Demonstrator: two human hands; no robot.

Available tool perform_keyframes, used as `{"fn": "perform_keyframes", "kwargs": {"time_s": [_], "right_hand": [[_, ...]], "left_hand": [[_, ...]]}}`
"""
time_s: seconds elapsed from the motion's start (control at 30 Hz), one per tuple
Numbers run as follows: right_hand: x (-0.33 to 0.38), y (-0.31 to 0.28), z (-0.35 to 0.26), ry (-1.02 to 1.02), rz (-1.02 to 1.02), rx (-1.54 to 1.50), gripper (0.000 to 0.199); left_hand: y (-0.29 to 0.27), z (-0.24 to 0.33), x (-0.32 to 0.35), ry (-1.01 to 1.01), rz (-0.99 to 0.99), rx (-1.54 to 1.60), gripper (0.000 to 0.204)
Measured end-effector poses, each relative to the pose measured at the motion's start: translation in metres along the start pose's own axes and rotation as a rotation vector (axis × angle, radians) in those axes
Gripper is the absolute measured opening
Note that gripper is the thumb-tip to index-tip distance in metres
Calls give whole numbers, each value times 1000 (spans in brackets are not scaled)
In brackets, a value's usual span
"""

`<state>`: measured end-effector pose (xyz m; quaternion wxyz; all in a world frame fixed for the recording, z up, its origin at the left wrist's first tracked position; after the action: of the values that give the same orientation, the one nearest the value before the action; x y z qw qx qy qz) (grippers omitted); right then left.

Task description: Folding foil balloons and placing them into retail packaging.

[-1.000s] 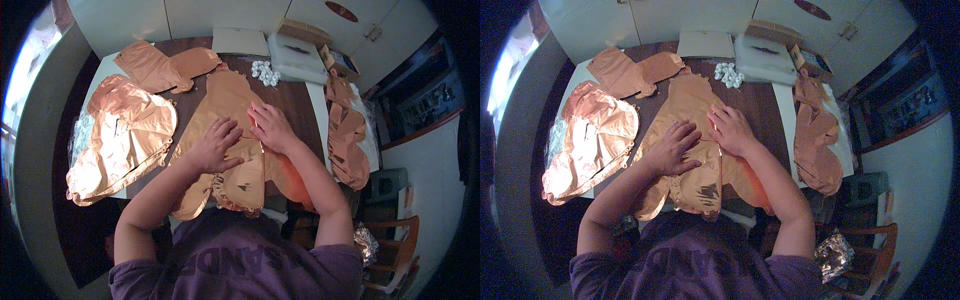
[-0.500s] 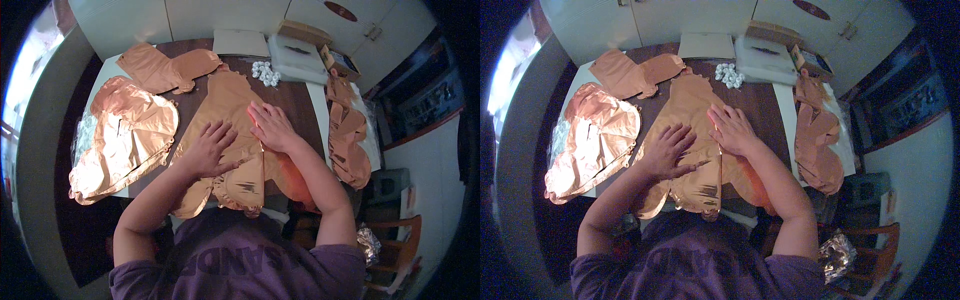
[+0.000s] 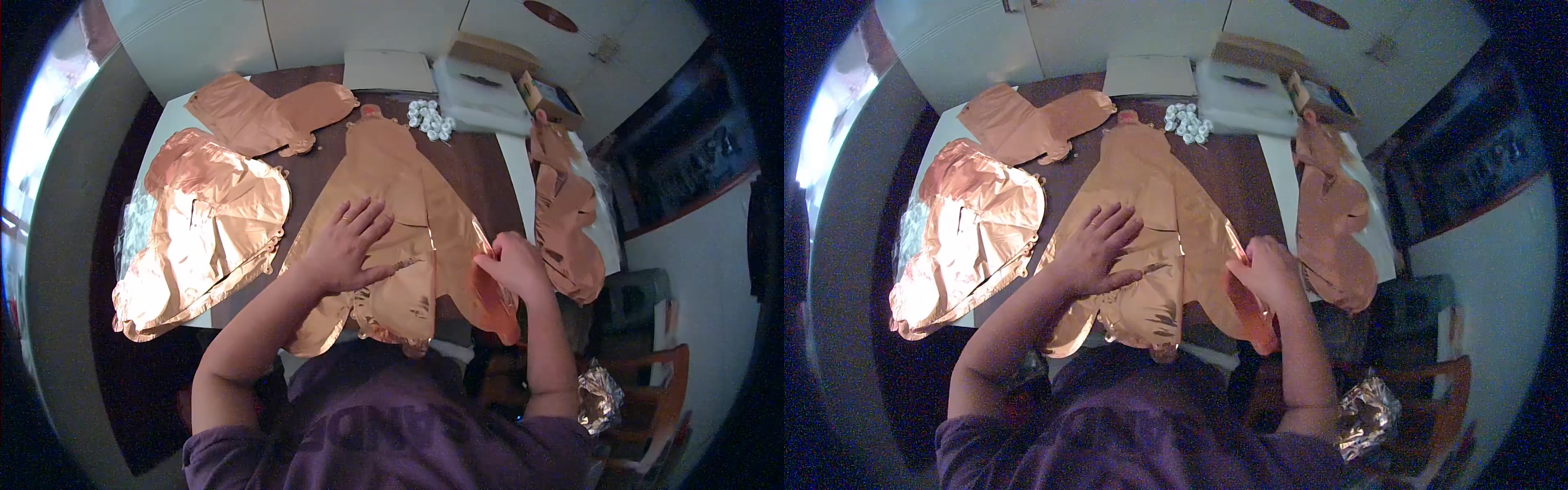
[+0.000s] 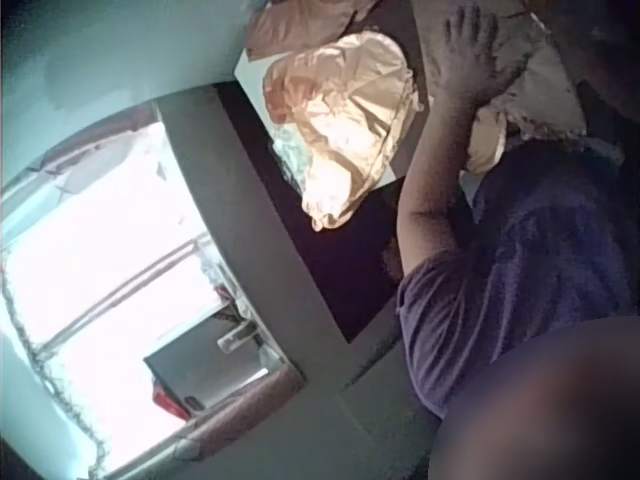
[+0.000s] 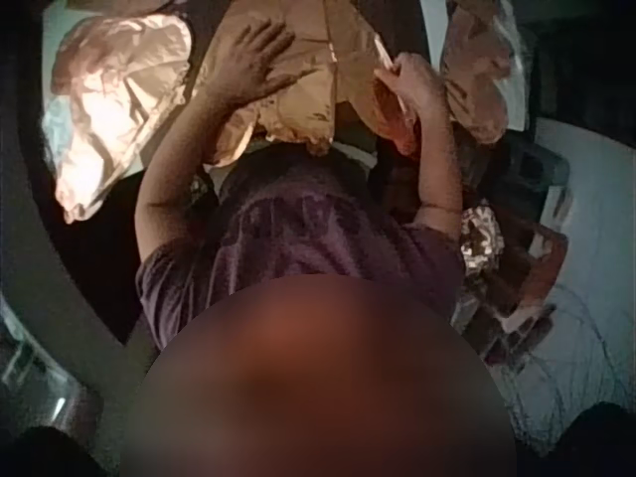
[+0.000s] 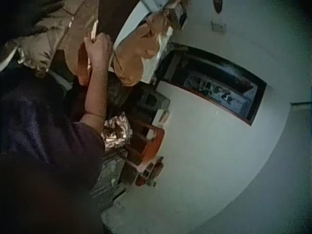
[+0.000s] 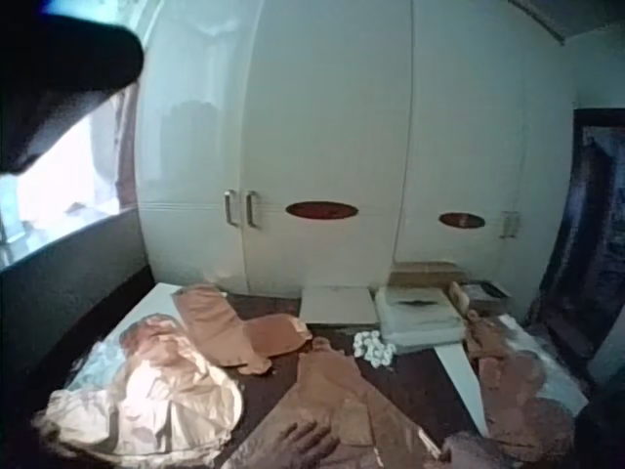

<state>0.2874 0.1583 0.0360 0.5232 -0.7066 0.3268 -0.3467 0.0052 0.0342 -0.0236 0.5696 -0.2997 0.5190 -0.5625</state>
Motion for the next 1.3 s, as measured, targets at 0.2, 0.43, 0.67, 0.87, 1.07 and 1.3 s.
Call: {"fn": "perform_keyframes", "kwargs": {"time_s": [0.2,0.43,0.67,0.87,1.07,1.3], "right_hand": [[-8,-13,-23,-115,-37,-420,25],[-15,21,-87,-684,-430,-1100,31],[-62,54,-37,-471,337,-542,38],[-42,68,-81,-600,117,-38,73],[-53,56,-66,-589,131,-113,72],[-64,60,-65,-550,68,31,75]], "left_hand": [[-1,1,-3,0,4,10,83],[0,0,1,-15,11,-21,81],[4,-1,0,-39,-53,-42,77],[6,-7,3,-27,-73,-75,77],[2,-18,3,-24,121,196,65],[-15,-28,10,-105,109,-2,44]]}}
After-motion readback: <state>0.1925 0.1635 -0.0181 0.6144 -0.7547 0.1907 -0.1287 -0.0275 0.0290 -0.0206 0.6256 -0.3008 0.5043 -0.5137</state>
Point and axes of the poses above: each hand's wrist, its own x-axis away from the middle knuckle, its own y-axis out of the palm, z = x × y, the point moved 1 cm from there along -x, towards the middle knuckle, and after that the axes turned 4 degrees about -y, right-handed, at the moved point
